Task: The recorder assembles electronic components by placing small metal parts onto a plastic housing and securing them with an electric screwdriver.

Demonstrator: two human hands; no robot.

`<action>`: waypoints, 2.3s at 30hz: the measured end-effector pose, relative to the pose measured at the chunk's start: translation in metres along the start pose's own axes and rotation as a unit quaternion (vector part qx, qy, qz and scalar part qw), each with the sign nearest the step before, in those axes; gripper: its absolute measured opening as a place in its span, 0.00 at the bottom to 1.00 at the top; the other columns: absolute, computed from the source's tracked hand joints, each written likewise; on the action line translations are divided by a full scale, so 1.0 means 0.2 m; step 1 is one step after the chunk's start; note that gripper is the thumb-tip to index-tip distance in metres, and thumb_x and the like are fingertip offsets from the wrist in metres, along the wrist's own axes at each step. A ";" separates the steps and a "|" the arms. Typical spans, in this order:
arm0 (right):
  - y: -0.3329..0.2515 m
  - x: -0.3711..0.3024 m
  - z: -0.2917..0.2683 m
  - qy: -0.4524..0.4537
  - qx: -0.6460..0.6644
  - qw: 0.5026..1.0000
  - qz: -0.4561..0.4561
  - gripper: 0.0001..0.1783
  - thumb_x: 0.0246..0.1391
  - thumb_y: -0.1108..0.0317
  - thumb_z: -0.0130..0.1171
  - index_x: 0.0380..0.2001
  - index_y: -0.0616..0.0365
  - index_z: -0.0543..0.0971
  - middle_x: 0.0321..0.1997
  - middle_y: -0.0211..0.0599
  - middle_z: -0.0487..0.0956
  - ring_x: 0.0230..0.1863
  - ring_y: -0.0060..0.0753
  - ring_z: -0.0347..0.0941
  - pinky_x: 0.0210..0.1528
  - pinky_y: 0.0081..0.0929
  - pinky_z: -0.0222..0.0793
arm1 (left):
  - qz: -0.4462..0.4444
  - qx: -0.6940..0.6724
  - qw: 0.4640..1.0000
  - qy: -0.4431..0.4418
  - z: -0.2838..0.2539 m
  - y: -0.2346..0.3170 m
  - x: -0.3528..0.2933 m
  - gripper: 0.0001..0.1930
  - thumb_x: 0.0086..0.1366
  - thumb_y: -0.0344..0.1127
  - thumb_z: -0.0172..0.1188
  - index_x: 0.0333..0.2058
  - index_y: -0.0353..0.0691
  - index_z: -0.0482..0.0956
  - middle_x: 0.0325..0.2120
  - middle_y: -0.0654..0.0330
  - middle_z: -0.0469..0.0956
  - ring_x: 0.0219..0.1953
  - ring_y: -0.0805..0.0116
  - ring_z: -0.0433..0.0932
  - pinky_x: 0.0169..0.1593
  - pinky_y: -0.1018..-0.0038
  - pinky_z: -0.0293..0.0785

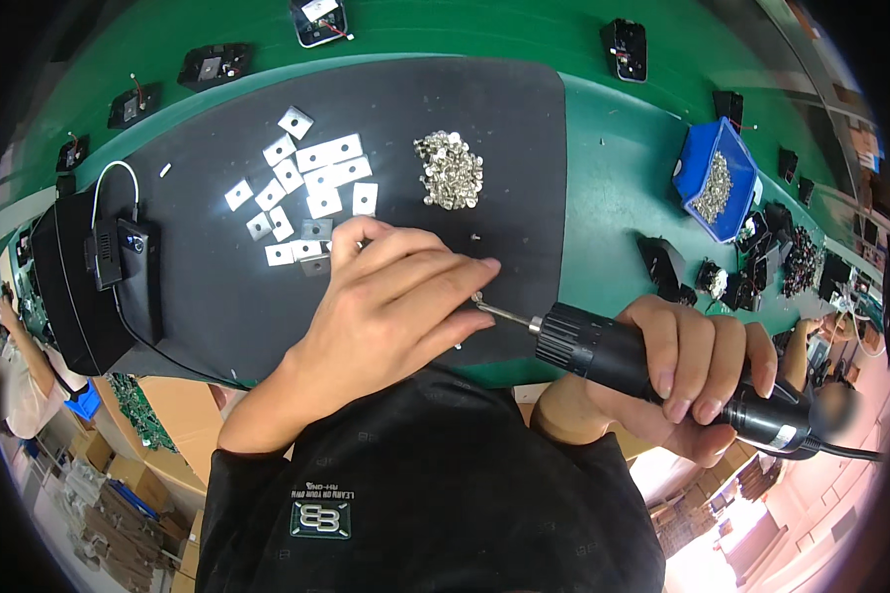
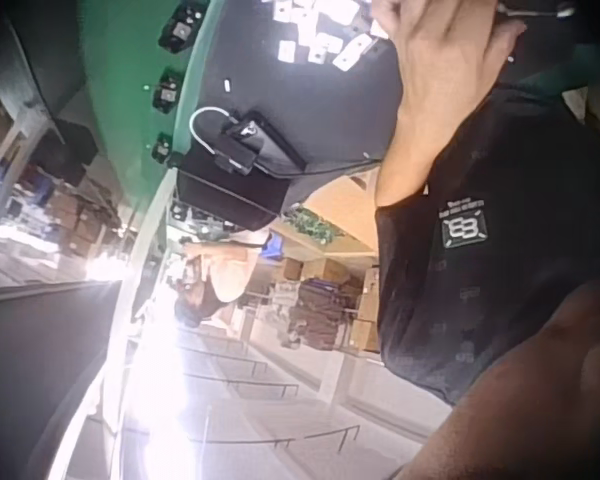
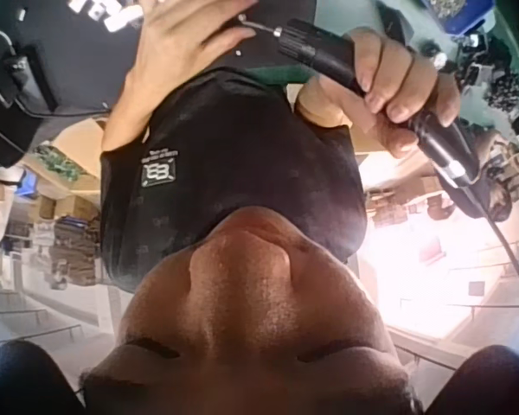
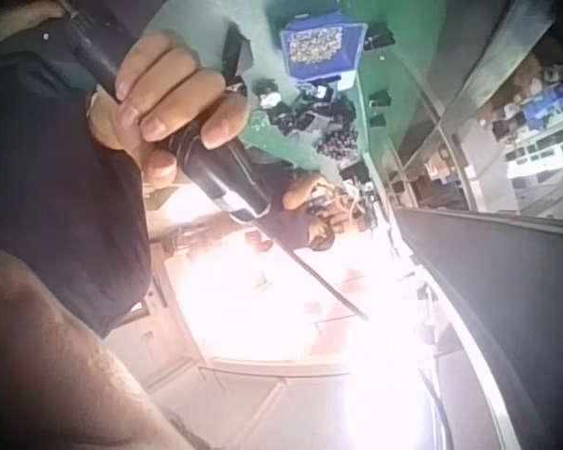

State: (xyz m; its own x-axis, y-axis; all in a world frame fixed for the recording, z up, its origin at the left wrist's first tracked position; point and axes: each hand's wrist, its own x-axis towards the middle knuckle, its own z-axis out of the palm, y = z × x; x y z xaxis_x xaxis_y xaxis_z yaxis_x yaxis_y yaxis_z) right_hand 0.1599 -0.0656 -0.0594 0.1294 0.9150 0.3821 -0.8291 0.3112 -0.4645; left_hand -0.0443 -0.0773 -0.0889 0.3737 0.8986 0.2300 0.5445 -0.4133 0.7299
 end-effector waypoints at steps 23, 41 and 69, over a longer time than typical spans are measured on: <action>0.00 -0.02 -0.03 -0.133 0.067 0.989 -0.004 0.19 0.53 0.71 0.66 0.45 0.51 0.69 0.32 0.33 0.76 0.33 0.28 0.77 0.38 0.25 0.77 | -0.163 -0.309 0.937 -0.021 -0.04 0.02 -0.24 0.06 0.65 0.21 0.51 0.33 0.31 0.77 0.31 0.49 0.83 0.23 0.71 0.80 0.28 0.79 0.75; 0.03 -0.03 0.00 -0.119 0.117 0.986 -0.018 0.20 0.46 0.70 0.72 0.39 0.51 0.73 0.28 0.32 0.78 0.28 0.29 0.78 0.37 0.25 0.79 | -0.203 -0.681 0.696 0.106 0.08 -0.06 -0.34 0.05 0.61 0.22 0.62 0.36 0.32 0.78 0.29 0.50 0.81 0.29 0.70 0.80 0.30 0.80 0.76; 0.04 -0.02 0.00 -0.165 0.102 0.981 -0.012 0.19 0.47 0.72 0.71 0.40 0.53 0.72 0.30 0.34 0.77 0.30 0.29 0.78 0.38 0.25 0.80 | -0.213 -0.685 0.696 0.031 0.10 -0.01 -0.30 0.08 0.58 0.14 0.60 0.36 0.30 0.79 0.38 0.46 0.80 0.39 0.64 0.81 0.41 0.75 0.79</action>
State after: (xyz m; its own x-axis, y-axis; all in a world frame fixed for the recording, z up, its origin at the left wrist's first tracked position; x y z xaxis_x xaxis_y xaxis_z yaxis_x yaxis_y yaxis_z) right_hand 0.1528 -0.0657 -0.0647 -0.0061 0.7647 0.6443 -0.9238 0.2424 -0.2964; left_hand -0.0527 -0.1326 -0.1179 0.3422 0.9185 -0.1980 -0.6474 0.3832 0.6588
